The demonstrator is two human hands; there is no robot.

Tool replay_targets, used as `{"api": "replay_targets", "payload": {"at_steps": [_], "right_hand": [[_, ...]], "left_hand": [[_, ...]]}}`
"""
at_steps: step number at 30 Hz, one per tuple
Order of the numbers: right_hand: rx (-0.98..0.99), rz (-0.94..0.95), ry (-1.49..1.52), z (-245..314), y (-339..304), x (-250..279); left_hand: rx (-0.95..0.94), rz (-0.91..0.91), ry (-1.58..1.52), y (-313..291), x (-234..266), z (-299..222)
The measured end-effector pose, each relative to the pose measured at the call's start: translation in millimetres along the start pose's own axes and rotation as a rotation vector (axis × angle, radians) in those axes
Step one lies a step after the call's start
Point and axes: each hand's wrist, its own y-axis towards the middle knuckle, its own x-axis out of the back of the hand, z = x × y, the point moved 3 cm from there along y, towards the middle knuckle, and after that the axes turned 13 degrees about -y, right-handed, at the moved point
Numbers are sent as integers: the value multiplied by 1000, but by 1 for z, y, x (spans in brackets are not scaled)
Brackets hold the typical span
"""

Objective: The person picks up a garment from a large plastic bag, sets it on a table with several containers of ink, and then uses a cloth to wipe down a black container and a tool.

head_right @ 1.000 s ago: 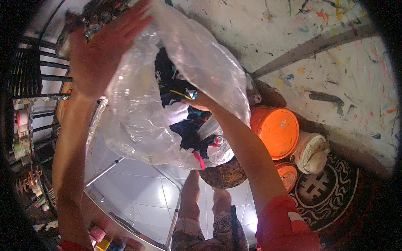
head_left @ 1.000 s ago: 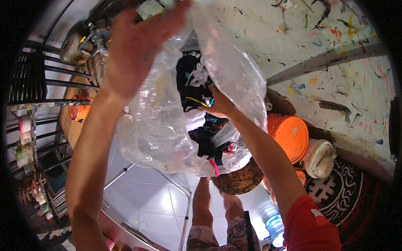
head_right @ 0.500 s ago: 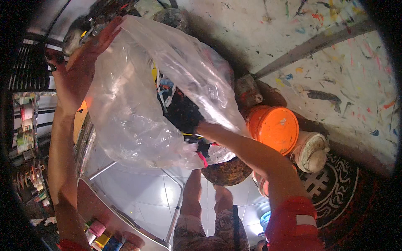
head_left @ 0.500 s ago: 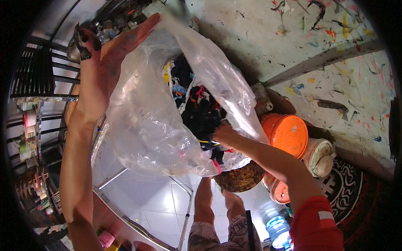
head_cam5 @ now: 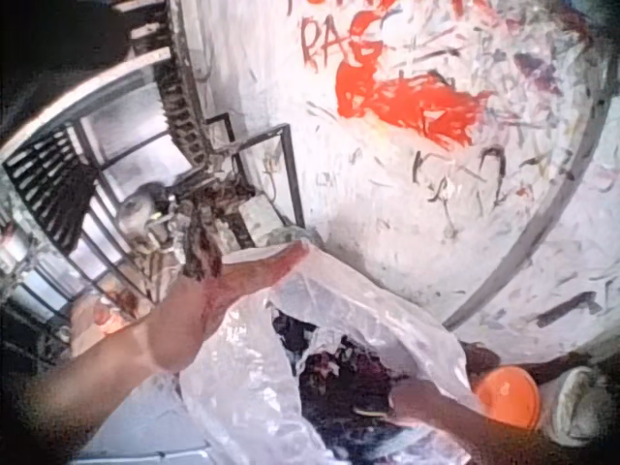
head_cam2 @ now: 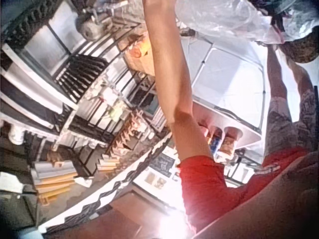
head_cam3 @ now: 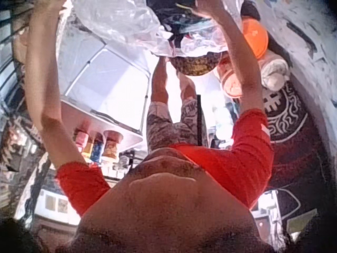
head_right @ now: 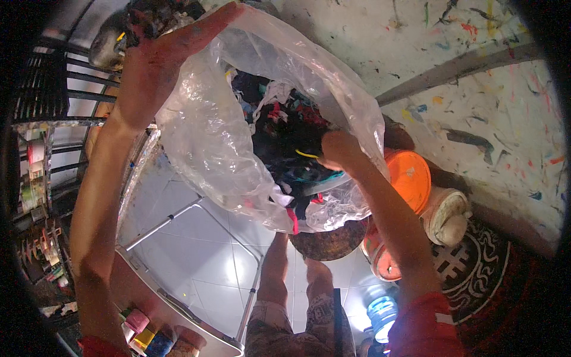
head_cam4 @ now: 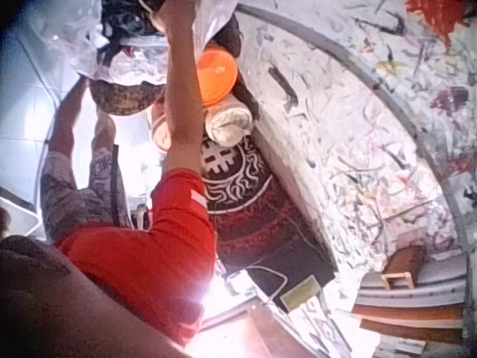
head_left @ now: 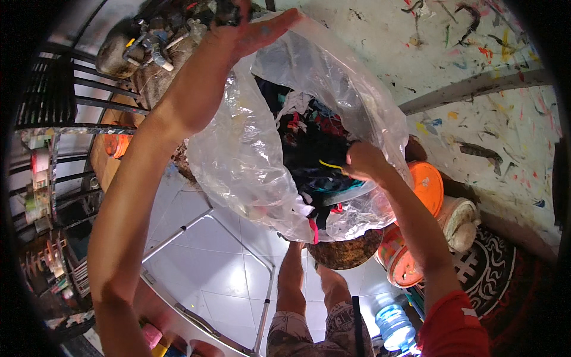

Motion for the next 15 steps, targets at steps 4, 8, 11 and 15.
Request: {"api": "replay_targets", "payload": {"at_steps": [4, 8, 11, 15], "right_hand": [[-112, -276, 514, -15, 44, 12], [67, -280, 360, 10, 84, -56], [-122, -241, 27, 54, 78, -97], [38, -139, 11, 79, 61, -117]], "left_hand": [[191, -95, -164, 7, -19, -14], [387, -201, -61, 19, -50, -38], [387, -167, -40, 17, -44, -34], [314, -164, -11, 8, -36, -20]]}}
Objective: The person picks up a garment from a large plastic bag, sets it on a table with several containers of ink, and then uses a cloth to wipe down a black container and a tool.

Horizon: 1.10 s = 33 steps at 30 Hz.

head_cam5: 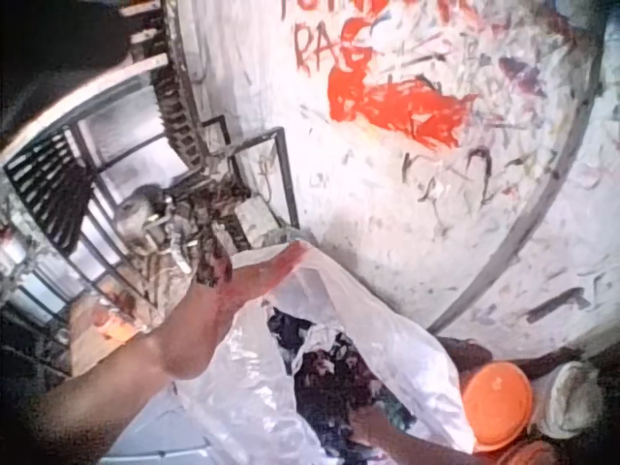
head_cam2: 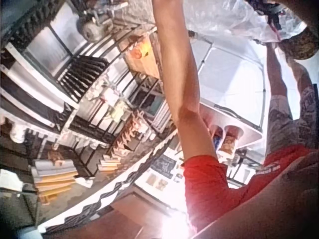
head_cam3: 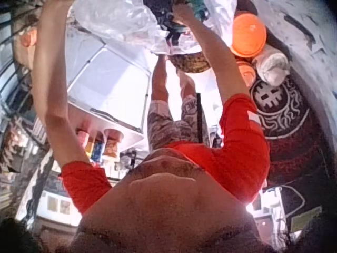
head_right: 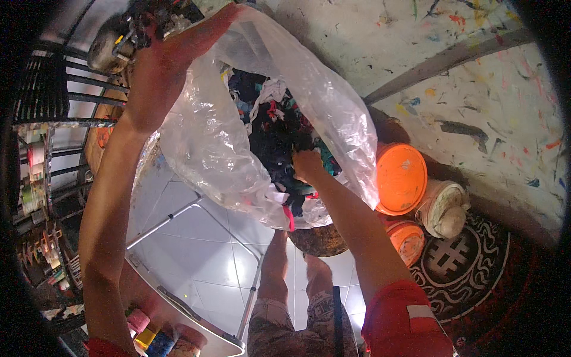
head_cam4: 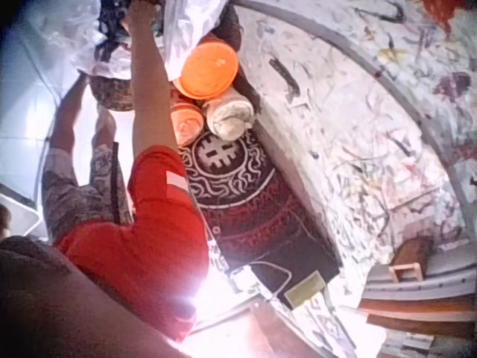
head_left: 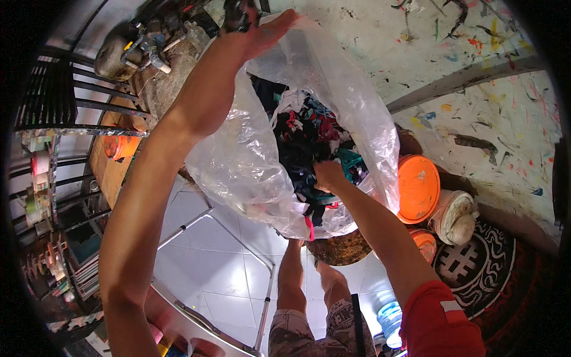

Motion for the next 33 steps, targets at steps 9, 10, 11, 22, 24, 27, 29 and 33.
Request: {"api": "replay_targets", "payload": {"at_steps": [9, 10, 11, 22, 24, 27, 29, 33], "right_hand": [[-17, -258, 247, -130, -4, 93], [-151, -342, 352, -130, -1, 94], [-293, -446, 465, -133, -7, 102], [47, -318, 262, 66, -21, 13], [177, -400, 136, 90, -16, -10], [312, -362, -69, 120, -8, -11], [344, -323, 107, 117, -9, 1], [216, -355, 545, 57, 23, 7]], "left_hand": [[-321, 58, 352, -2, 5, 13], [-292, 60, 376, -4, 1, 13], [-287, 11, 347, -5, -4, 13], [921, -1151, 505, -171, -118, 265], [825, -1127, 516, -180, -143, 321], [606, -1210, 145, -187, -113, 390], [465, -1360, -111, -194, -88, 395], [668, -879, 462, -222, -29, 343]]}}
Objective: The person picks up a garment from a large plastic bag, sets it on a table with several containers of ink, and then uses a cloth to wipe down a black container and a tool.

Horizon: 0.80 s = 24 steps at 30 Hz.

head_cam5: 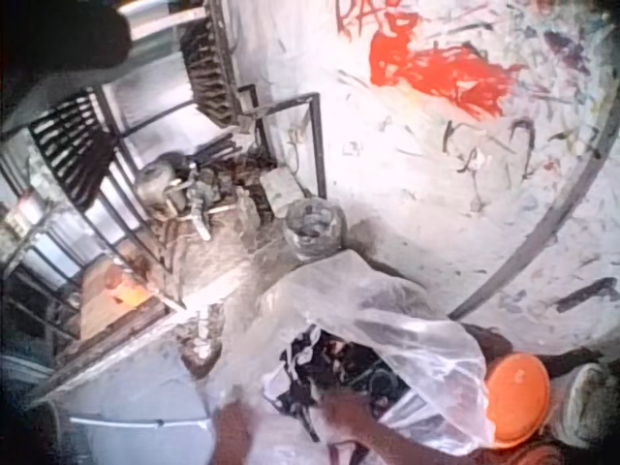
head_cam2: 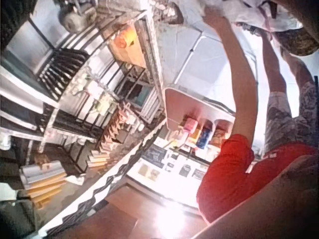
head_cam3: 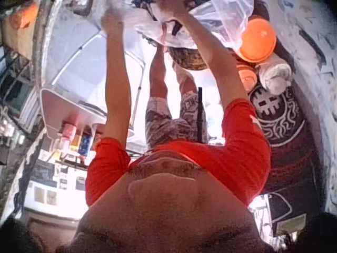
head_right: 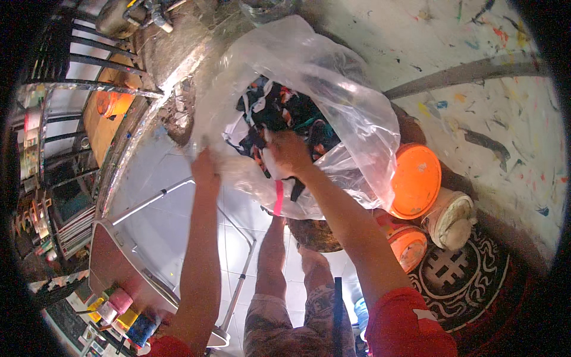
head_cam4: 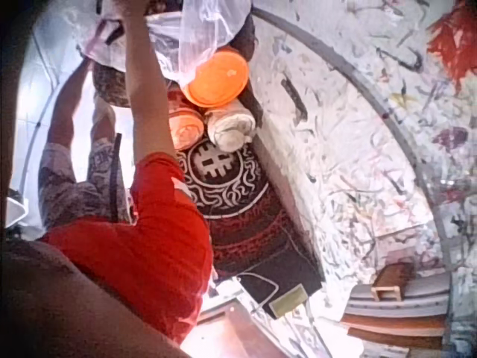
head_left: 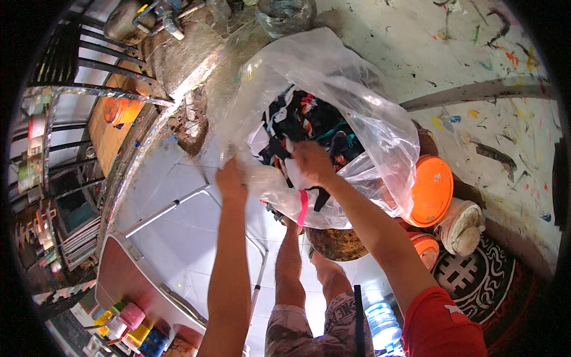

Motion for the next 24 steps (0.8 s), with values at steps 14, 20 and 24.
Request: {"api": "replay_targets", "payload": {"at_steps": [14, 20, 24], "right_hand": [[548, 15, -792, 109, 83, -76], [74, 19, -686, 41, 110, -90], [59, 146, -627, 31, 93, -55]], "left_hand": [[-371, -86, -134, 12, 126, -98], [-271, -59, -219, 28, 153, -119], [-267, -66, -249, 21, 158, -112]]}}
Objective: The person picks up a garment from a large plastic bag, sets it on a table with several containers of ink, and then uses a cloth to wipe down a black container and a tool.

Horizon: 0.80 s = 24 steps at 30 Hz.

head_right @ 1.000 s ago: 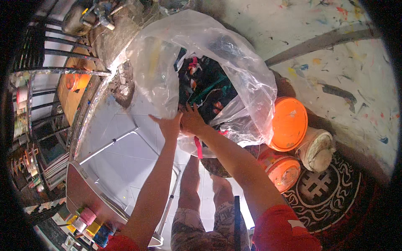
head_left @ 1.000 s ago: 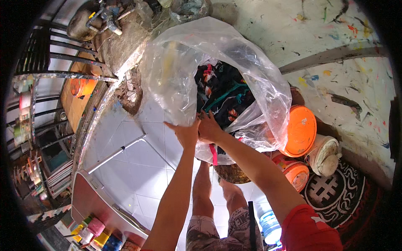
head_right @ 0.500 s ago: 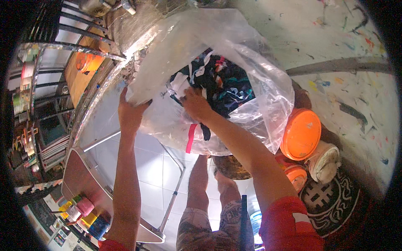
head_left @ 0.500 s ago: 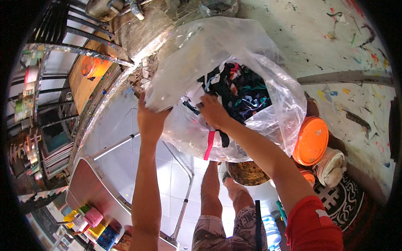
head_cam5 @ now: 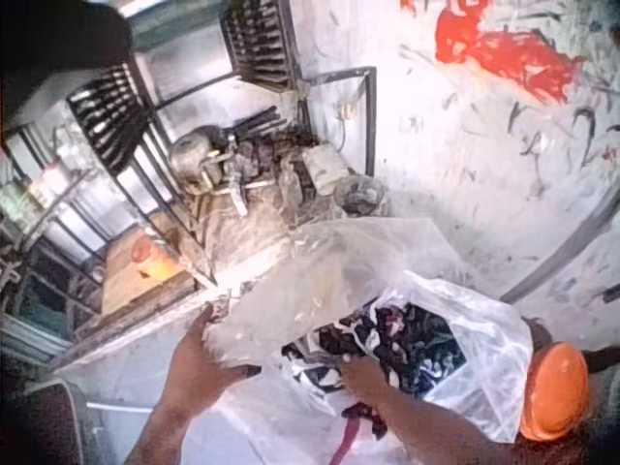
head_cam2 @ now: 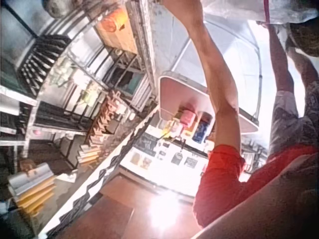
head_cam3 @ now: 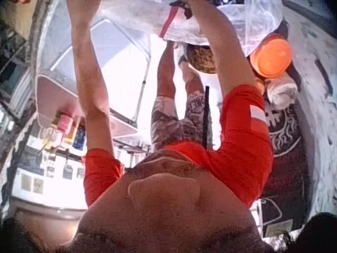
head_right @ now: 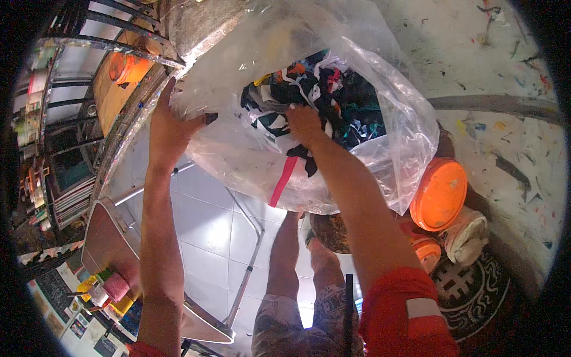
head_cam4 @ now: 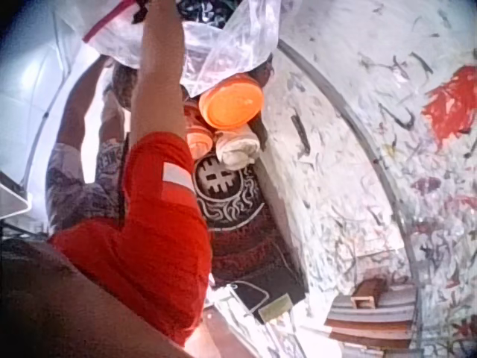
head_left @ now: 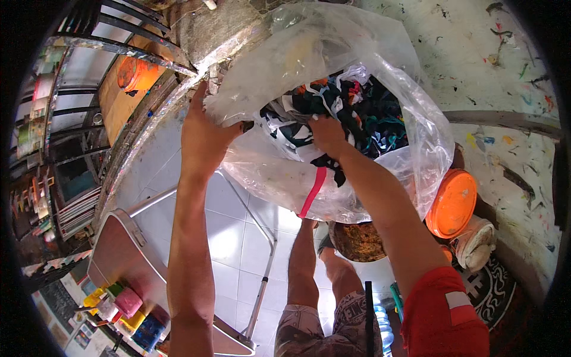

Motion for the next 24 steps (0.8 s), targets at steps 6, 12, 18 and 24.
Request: {"api": "replay_targets", "payload": {"at_steps": [6, 12, 18, 24], "right_hand": [[-213, -45, 206, -96, -82, 81], [-378, -225, 517, -194, -144, 47], [-486, 125, 714, -244, -165, -15], [-480, 78, 664, -195, -183, 84]], "left_hand": [[122, -33, -140, -7, 11, -3], [64, -22, -124, -3, 2, -7], [64, -10, -43, 3, -14, -25], [72, -17, -47, -13, -22, -38]]}}
